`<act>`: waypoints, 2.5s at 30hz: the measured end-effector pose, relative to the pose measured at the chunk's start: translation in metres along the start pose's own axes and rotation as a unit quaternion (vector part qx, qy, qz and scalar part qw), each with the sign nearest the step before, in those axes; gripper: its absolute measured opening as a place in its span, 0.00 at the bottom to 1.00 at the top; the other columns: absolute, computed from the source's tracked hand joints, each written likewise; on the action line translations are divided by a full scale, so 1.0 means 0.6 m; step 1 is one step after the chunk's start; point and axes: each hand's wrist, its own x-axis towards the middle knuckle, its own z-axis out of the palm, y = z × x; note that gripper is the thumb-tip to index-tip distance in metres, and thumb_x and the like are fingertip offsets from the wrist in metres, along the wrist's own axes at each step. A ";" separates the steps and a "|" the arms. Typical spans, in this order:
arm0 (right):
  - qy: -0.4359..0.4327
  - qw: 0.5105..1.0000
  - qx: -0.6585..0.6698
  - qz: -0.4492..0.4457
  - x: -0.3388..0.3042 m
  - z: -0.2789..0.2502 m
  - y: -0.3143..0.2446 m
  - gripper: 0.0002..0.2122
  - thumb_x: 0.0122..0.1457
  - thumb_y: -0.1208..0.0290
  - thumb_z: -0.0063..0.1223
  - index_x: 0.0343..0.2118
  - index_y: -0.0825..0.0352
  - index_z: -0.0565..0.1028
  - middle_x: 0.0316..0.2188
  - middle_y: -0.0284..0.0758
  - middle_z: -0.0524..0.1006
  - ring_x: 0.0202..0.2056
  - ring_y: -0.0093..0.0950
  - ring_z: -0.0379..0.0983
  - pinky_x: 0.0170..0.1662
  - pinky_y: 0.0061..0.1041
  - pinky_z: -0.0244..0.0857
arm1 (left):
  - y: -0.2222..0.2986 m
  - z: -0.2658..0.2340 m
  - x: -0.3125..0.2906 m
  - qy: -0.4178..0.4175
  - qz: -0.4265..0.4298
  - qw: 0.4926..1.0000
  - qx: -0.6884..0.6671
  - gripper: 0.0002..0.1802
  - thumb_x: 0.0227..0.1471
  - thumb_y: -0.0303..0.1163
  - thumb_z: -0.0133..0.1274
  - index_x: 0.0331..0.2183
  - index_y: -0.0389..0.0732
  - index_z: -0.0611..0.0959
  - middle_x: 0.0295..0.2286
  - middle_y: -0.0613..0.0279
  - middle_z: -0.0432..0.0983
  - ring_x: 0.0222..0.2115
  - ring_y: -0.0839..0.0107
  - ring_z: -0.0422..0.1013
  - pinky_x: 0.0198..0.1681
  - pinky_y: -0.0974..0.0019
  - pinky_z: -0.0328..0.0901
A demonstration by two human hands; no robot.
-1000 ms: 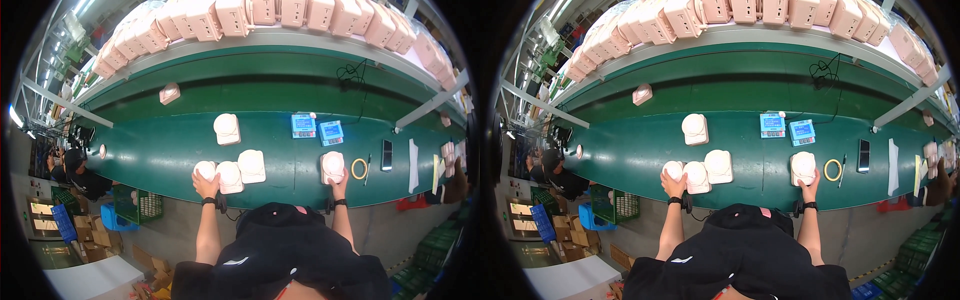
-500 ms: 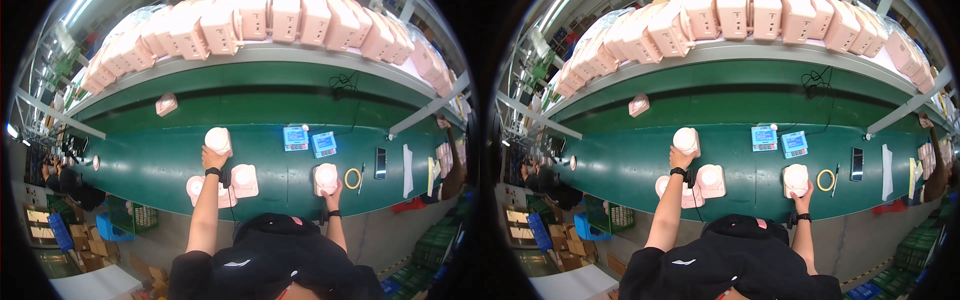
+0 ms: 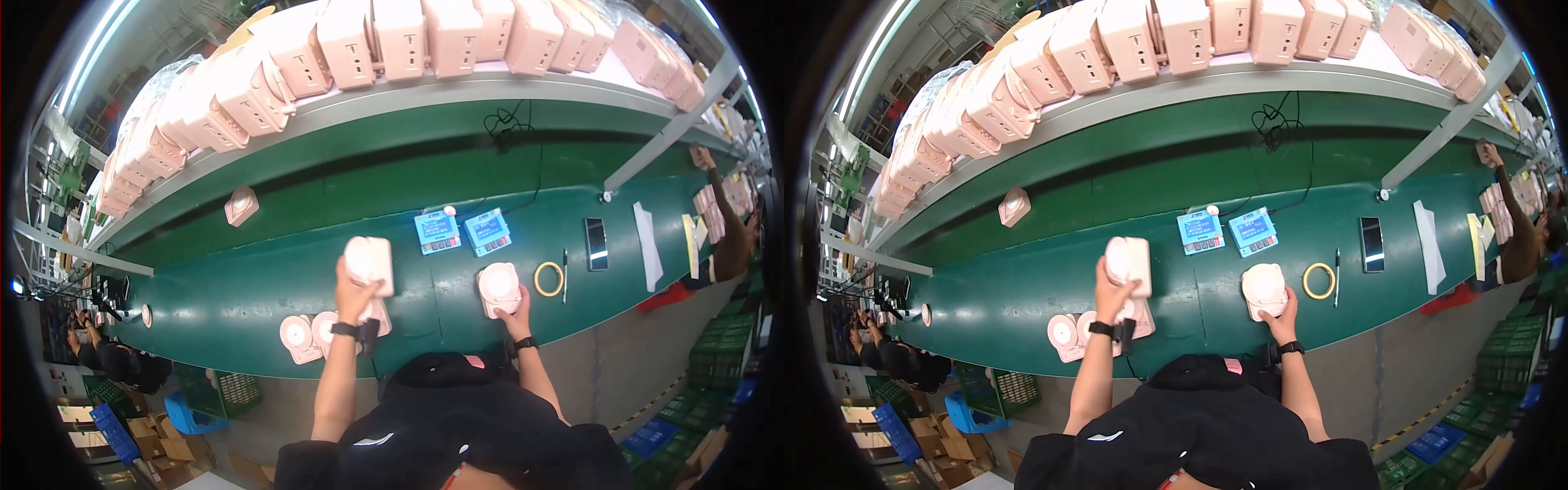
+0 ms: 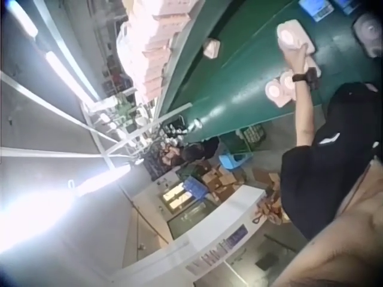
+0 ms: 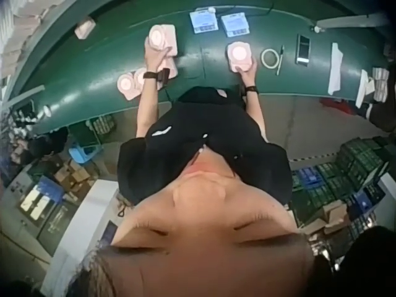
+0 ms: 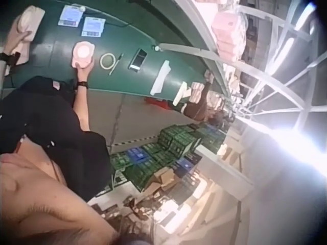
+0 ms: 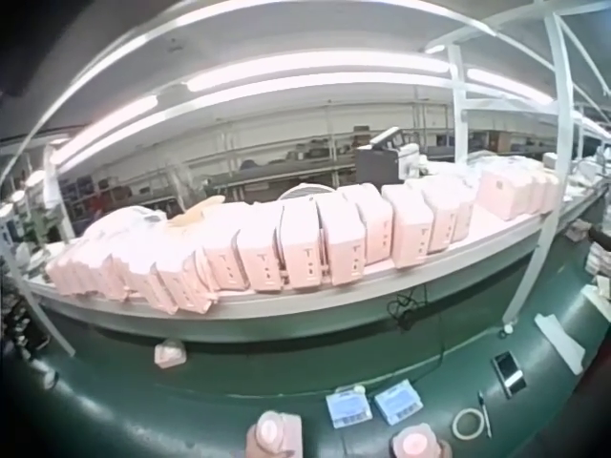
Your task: The person picks up pink electronic devices from a table, presses them against a testing machine, and places them onto a shelf. The person also handles a roll of tape and moves the devices around on the work surface.
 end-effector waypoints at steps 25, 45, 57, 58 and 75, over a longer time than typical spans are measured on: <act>-0.093 0.965 -0.243 -0.035 0.033 -0.023 -0.075 0.51 0.30 0.59 0.70 0.58 0.61 0.48 0.50 0.48 0.57 0.53 0.46 0.53 0.55 0.42 0.50 | -0.136 0.196 -0.199 0.031 -0.020 0.988 0.150 0.45 0.31 0.48 0.67 0.46 0.27 0.69 0.40 0.45 0.67 0.43 0.51 0.64 0.48 0.57 0.60; -0.069 0.910 0.349 0.215 0.125 -0.119 -0.079 0.36 0.42 0.72 0.53 0.59 0.60 0.53 0.45 0.38 0.64 0.46 0.28 0.62 0.50 0.26 0.58 | -0.136 0.176 -0.184 -0.089 -0.038 0.982 0.160 0.47 0.31 0.48 0.67 0.46 0.28 0.65 0.42 0.43 0.62 0.45 0.51 0.61 0.49 0.56 0.58; -0.033 0.959 0.276 0.064 0.677 -0.283 -0.048 0.24 0.53 0.62 0.46 0.53 0.62 0.63 0.46 0.35 0.69 0.46 0.31 0.68 0.45 0.27 0.65 | -0.107 0.160 -0.181 -0.109 -0.053 0.980 0.155 0.40 0.34 0.44 0.66 0.45 0.32 0.67 0.39 0.49 0.62 0.41 0.55 0.62 0.47 0.58 0.58; -0.051 0.957 0.277 0.068 0.709 -0.264 -0.043 0.24 0.53 0.62 0.46 0.53 0.62 0.63 0.46 0.35 0.69 0.46 0.31 0.68 0.45 0.27 0.65 | -0.106 0.158 -0.181 -0.110 -0.053 0.981 0.152 0.40 0.34 0.43 0.66 0.44 0.32 0.67 0.39 0.50 0.62 0.41 0.55 0.62 0.47 0.58 0.58; 0.206 0.978 0.004 0.027 0.813 -0.300 0.133 0.24 0.55 0.54 0.46 0.47 0.70 0.69 0.35 0.38 0.74 0.41 0.33 0.70 0.44 0.30 0.63 | -0.083 0.180 -0.169 -0.092 -0.054 0.985 0.138 0.37 0.31 0.41 0.67 0.41 0.34 0.69 0.35 0.54 0.64 0.39 0.59 0.64 0.45 0.60 0.61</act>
